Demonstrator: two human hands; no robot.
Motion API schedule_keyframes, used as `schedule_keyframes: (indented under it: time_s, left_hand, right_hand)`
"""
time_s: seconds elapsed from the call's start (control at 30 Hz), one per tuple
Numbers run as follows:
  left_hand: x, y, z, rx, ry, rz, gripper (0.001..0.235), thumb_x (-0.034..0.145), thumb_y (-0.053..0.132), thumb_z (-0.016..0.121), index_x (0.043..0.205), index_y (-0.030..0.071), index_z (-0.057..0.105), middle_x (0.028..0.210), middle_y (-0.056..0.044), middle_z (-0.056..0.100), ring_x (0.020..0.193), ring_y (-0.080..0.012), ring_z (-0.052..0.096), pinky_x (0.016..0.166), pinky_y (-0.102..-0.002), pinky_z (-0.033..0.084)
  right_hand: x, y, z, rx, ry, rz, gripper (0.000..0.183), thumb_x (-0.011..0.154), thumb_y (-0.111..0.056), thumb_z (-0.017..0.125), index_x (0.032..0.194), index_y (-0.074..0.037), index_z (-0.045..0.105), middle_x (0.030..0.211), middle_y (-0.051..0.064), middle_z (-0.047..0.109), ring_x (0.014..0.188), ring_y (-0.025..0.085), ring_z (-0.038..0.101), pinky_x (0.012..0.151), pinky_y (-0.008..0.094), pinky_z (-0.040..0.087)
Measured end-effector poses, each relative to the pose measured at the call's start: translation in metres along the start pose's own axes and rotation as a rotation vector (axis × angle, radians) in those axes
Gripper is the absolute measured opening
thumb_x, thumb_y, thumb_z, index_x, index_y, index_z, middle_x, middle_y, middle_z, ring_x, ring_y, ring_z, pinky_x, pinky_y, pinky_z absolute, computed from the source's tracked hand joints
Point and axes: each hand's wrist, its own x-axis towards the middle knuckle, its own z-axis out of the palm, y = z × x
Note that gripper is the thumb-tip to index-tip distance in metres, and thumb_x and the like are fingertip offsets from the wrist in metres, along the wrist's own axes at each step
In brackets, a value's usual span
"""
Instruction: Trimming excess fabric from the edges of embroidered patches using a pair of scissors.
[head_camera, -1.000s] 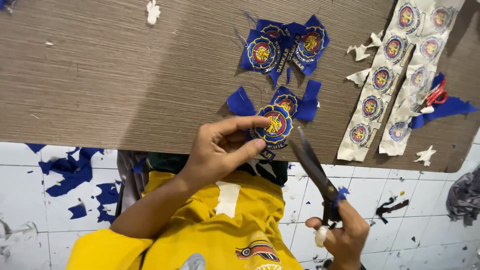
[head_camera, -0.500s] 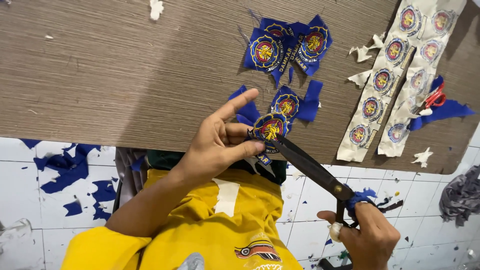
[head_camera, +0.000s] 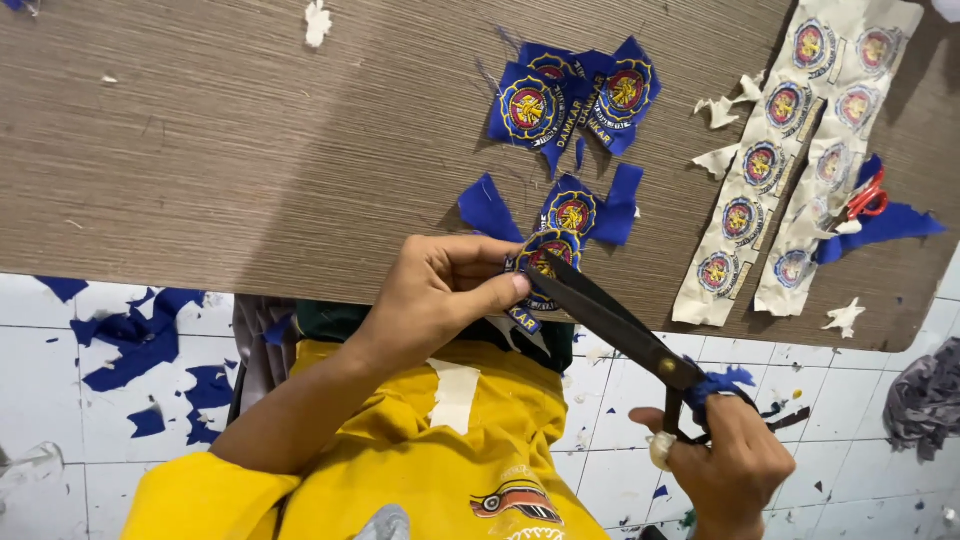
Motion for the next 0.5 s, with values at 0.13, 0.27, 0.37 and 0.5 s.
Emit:
schedule_keyframes:
  time_s: [0.13, 0.27, 0.37, 0.5]
  left_hand:
    - [-0.001, -0.005, 0.001, 0.01, 0.012, -0.014, 0.027, 0.088, 0.0, 0.074, 0.115, -0.002, 0.077, 0.099, -0.005, 0.079, 0.081, -0.0049, 0.069, 0.07, -0.021, 0.063]
    - [-0.003, -0.01, 0.001, -0.006, -0.026, 0.08, 0.027, 0.088, -0.004, 0.076, 0.115, -0.003, 0.076, 0.096, -0.005, 0.078, 0.079, -0.0034, 0.067, 0.067, -0.017, 0.059]
    - [-0.002, -0.012, 0.001, -0.011, -0.014, 0.092, 0.024, 0.086, -0.003, 0.079, 0.11, -0.003, 0.077, 0.091, -0.006, 0.079, 0.076, -0.0048, 0.068, 0.066, -0.018, 0.06]
    - [-0.001, -0.012, 0.0, -0.082, -0.009, 0.024, 0.032, 0.087, -0.004, 0.076, 0.119, -0.003, 0.074, 0.107, -0.012, 0.079, 0.092, -0.0099, 0.072, 0.079, -0.021, 0.062]
  right_hand:
    - [0.004, -0.004, 0.002, -0.019, -0.027, -0.016, 0.07, 0.077, -0.069, 0.08, 0.069, -0.009, 0.044, 0.057, 0.0, 0.039, 0.05, 0.02, 0.034, 0.049, 0.038, 0.03]
    - [0.005, -0.006, 0.005, -0.042, -0.058, 0.005, 0.077, 0.073, -0.077, 0.078, 0.069, -0.01, 0.041, 0.057, -0.001, 0.04, 0.05, 0.018, 0.037, 0.049, 0.037, 0.032]
    - [0.006, -0.009, 0.006, 0.04, -0.036, 0.034, 0.073, 0.069, -0.057, 0.092, 0.064, -0.01, 0.037, 0.052, -0.001, 0.035, 0.057, 0.019, 0.025, 0.047, 0.036, 0.026]
    - [0.001, -0.013, 0.011, 0.179, -0.05, 0.091, 0.062, 0.073, -0.05, 0.089, 0.063, -0.01, 0.044, 0.053, 0.0, 0.036, 0.057, 0.02, 0.02, 0.046, 0.036, 0.029]
